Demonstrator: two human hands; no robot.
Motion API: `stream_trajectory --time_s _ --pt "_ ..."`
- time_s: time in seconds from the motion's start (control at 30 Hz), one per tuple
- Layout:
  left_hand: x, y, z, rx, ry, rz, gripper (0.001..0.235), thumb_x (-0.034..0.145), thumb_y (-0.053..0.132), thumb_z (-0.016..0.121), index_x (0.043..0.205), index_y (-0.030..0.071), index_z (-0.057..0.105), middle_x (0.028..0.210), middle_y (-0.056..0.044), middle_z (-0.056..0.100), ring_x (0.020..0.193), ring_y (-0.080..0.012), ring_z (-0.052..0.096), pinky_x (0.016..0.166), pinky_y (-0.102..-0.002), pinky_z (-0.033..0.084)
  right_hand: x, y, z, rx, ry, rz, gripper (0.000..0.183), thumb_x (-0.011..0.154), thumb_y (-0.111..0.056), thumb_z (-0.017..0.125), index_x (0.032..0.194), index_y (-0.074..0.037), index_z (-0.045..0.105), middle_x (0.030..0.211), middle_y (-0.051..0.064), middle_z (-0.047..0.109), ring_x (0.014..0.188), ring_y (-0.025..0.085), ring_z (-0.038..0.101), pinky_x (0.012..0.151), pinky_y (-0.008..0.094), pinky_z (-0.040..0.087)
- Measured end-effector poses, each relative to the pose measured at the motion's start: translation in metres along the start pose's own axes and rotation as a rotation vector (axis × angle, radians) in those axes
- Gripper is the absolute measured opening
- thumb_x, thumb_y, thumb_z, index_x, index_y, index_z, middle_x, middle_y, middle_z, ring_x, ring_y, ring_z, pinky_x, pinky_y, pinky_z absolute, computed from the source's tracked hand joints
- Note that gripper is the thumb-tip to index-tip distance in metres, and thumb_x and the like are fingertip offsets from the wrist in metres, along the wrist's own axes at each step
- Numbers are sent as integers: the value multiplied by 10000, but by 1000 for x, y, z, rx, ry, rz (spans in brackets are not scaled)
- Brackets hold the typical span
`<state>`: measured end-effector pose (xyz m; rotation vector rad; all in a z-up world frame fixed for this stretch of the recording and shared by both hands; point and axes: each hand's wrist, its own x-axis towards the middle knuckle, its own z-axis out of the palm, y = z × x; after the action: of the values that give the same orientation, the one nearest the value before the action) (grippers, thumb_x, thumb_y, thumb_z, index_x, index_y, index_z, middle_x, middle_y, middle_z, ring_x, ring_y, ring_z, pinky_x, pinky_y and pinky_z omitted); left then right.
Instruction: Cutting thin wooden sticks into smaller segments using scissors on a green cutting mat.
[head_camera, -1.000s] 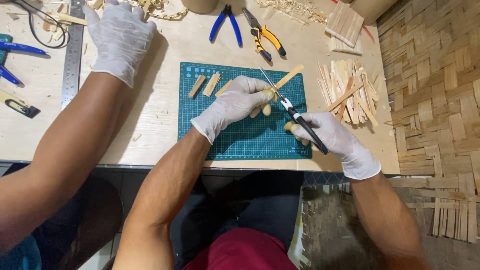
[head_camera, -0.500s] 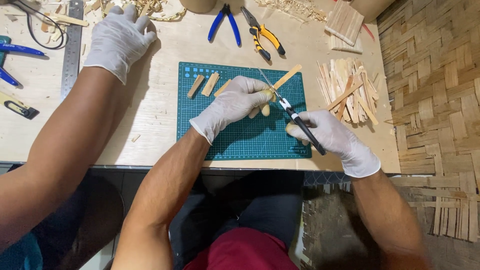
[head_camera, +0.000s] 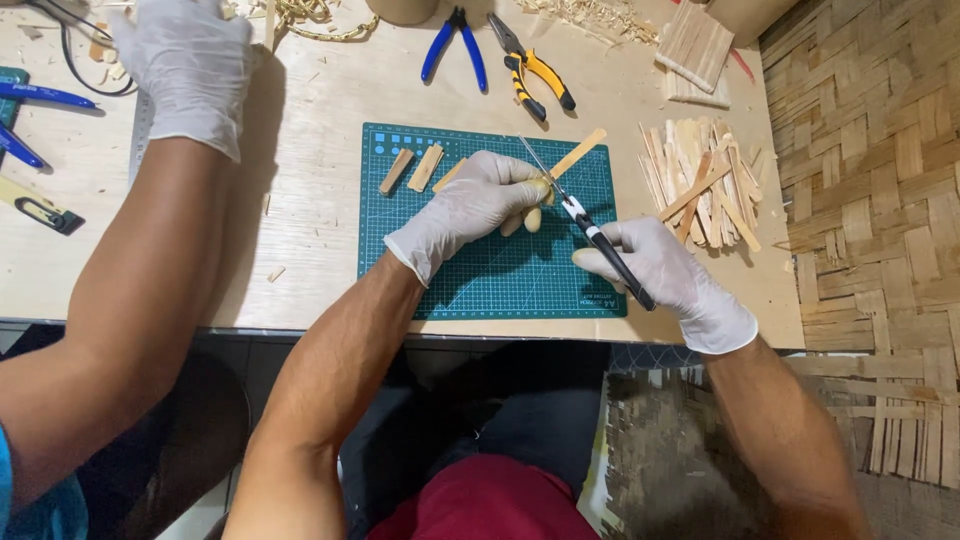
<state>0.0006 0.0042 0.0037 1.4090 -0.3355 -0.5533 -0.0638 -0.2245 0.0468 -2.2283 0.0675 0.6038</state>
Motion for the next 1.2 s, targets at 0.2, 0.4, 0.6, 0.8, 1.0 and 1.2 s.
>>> stream_trajectory --time_s 0.2,0.4,0.6,0.8,1.0,1.2 --pt "2 -2 0 -3 -5 0 163 937 143 646 921 47 777 634 -63 705 436 -67 537 501 -184 351 -1 2 0 8 12 3 415 788 -323 839 541 -104 587 393 39 497 383 129 478 460 219 324" --pt "1 -2 1 7 -4 0 157 936 144 658 926 46 780 639 -64 711 431 -62 533 497 -181 355 -1 2 0 12 33 1 405 785 -323 846 547 -86 620 392 54 499 398 141 477 482 231 316" --pt "1 -2 1 0 -10 1 164 940 143 654 933 37 779 630 -58 706 426 -58 533 500 -181 364 -3 4 -2 9 48 11 395 767 -306 852 548 -78 615 395 53 491 404 138 469 483 232 315" --pt "0 2 1 1 -13 -10 158 944 161 672 924 50 783 622 -61 704 423 -68 524 497 -182 367 -7 -2 3 41 35 1 356 785 -295 841 590 -67 649 418 60 510 439 146 498 513 239 341" --pt "-6 8 5 43 -49 -19 161 930 137 654 883 47 779 601 -54 685 424 -73 533 510 -188 381 -6 -11 4 67 3 -43 313 765 -303 839 653 -65 669 481 59 543 511 151 550 555 243 362" --pt "-7 8 5 31 -38 -33 168 951 157 669 895 47 783 602 -57 683 432 -74 537 522 -189 403 -2 -3 5 87 -14 -49 327 791 -305 823 625 -76 659 449 45 492 481 132 476 538 241 339"
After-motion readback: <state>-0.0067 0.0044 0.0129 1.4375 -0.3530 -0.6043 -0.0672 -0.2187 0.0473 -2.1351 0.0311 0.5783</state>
